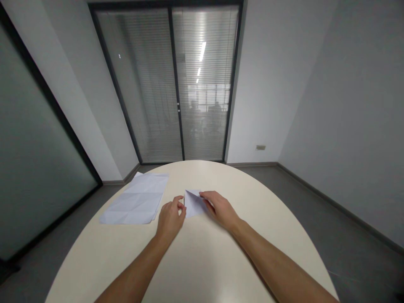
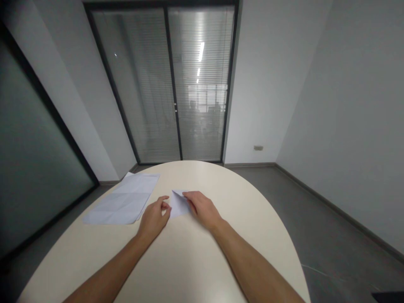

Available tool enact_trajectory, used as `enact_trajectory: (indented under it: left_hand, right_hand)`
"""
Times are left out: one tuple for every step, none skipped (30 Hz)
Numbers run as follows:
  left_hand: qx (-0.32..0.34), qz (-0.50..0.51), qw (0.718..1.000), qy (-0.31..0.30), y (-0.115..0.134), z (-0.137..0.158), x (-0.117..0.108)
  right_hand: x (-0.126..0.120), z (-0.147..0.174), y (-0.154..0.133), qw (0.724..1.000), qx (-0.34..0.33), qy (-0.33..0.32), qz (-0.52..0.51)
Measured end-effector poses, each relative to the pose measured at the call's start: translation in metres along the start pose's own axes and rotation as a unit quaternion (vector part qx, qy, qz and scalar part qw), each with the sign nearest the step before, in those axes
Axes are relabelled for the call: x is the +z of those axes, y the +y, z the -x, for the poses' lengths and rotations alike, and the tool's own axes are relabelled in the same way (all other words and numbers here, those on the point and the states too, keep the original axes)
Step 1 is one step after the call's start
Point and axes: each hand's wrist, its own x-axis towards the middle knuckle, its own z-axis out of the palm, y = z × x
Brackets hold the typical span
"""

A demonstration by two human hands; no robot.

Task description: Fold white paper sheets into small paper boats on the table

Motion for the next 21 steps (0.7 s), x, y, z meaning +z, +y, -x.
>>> enact_trajectory:
  left_hand:
    - [0.003, -0.005, 1.0, -0.001, 0.0006, -0.0001, -0.0003]
    - [0.006, -0.01, 1.0, -0.002, 0.0013, -0.0002, -0.0007]
    - [0.01, -0.014, 1.0, -0.004, 0.002, -0.0002, -0.0011]
    - [0.015, -0.017, 1.0, -0.006, 0.0028, -0.0001, -0.0015]
    - [0.018, -0.02, 1.0, -0.009, 0.0035, 0.0001, -0.0018]
    - [0.021, -0.022, 0.999, -0.012, 0.0041, 0.0004, -0.0022]
    - [0.023, -0.022, 0.999, -0.014, 0.0045, 0.0007, -0.0025]
    - [0.027, -0.021, 0.999, -0.016, 0.0049, 0.001, -0.0028]
    - [0.029, -0.019, 0.999, -0.018, 0.0052, 0.0013, -0.0031]
    - [0.03, -0.016, 0.999, -0.021, 0.0053, 0.0015, -0.0033]
    - [0.03, -0.014, 0.999, -0.025, 0.0054, 0.0015, -0.0034]
    - [0.03, -0.014, 0.999, -0.029, 0.0054, 0.0015, -0.0035]
    - [0.029, -0.014, 0.999, -0.033, 0.0053, 0.0015, -0.0035]
    - [0.028, -0.015, 0.999, -0.037, 0.0052, 0.0014, -0.0035]
    - [0.03, -0.015, 0.999, -0.038, 0.0051, 0.0013, -0.0034]
    - [0.032, -0.014, 0.999, -0.039, 0.0049, 0.0013, -0.0033]
    - [0.033, -0.014, 0.999, -0.038, 0.0047, 0.0013, -0.0031]
    - [0.036, -0.013, 0.999, -0.036, 0.0044, 0.0014, -0.0028]
    - [0.038, -0.014, 0.999, -0.033, 0.0041, 0.0016, -0.0025]
    - [0.04, -0.016, 0.999, -0.029, 0.0038, 0.0018, -0.0021]
    - [0.043, -0.018, 0.999, -0.022, 0.0034, 0.0019, -0.0016]
  right_hand:
    - [-0.0003, -0.0005, -0.001, 1.0, -0.002, -0.003, 0.001]
    - [-0.0008, -0.0011, -0.0019, 1.0, -0.002, -0.007, 0.002]
    - [-0.0013, -0.0016, -0.0028, 1.0, -0.002, -0.012, 0.003]
    - [-0.002, -0.0021, -0.0036, 1.0, -0.001, -0.018, 0.004]
    - [-0.0026, -0.0026, -0.0043, 1.0, -0.001, -0.024, 0.003]
    - [-0.0032, -0.003, -0.0051, 1.0, -0.001, -0.03, 0.003]
    - [-0.0038, -0.0033, -0.0057, 0.999, -0.001, -0.035, 0.003]
    - [-0.0043, -0.0037, -0.0064, 0.999, -0.002, -0.039, 0.004]
    - [-0.0046, -0.004, -0.0069, 0.999, -0.004, -0.044, 0.005]
    - [-0.0049, -0.0042, -0.0073, 0.999, -0.006, -0.049, 0.007]
    - [-0.005, -0.0044, -0.0077, 0.998, -0.008, -0.055, 0.008]
    - [-0.005, -0.0046, -0.0079, 0.998, -0.011, -0.062, 0.009]
    - [-0.005, -0.0047, -0.008, 0.997, -0.013, -0.069, 0.009]
    - [-0.0048, -0.0047, -0.0081, 0.997, -0.016, -0.075, 0.009]
    - [-0.0047, -0.0047, -0.0083, 0.997, -0.018, -0.08, 0.008]
    - [-0.0045, -0.0047, -0.0084, 0.996, -0.02, -0.084, 0.007]
    - [-0.0043, -0.0046, -0.0086, 0.996, -0.021, -0.088, 0.007]
    - [-0.0042, -0.0046, -0.0088, 0.996, -0.022, -0.091, 0.006]
    - [-0.004, -0.0045, -0.0091, 0.995, -0.022, -0.095, 0.006]
    - [-0.0038, -0.0044, -0.0093, 0.995, -0.022, -0.099, 0.006]
    - [-0.0035, -0.0043, -0.0093, 0.994, -0.021, -0.104, 0.005]
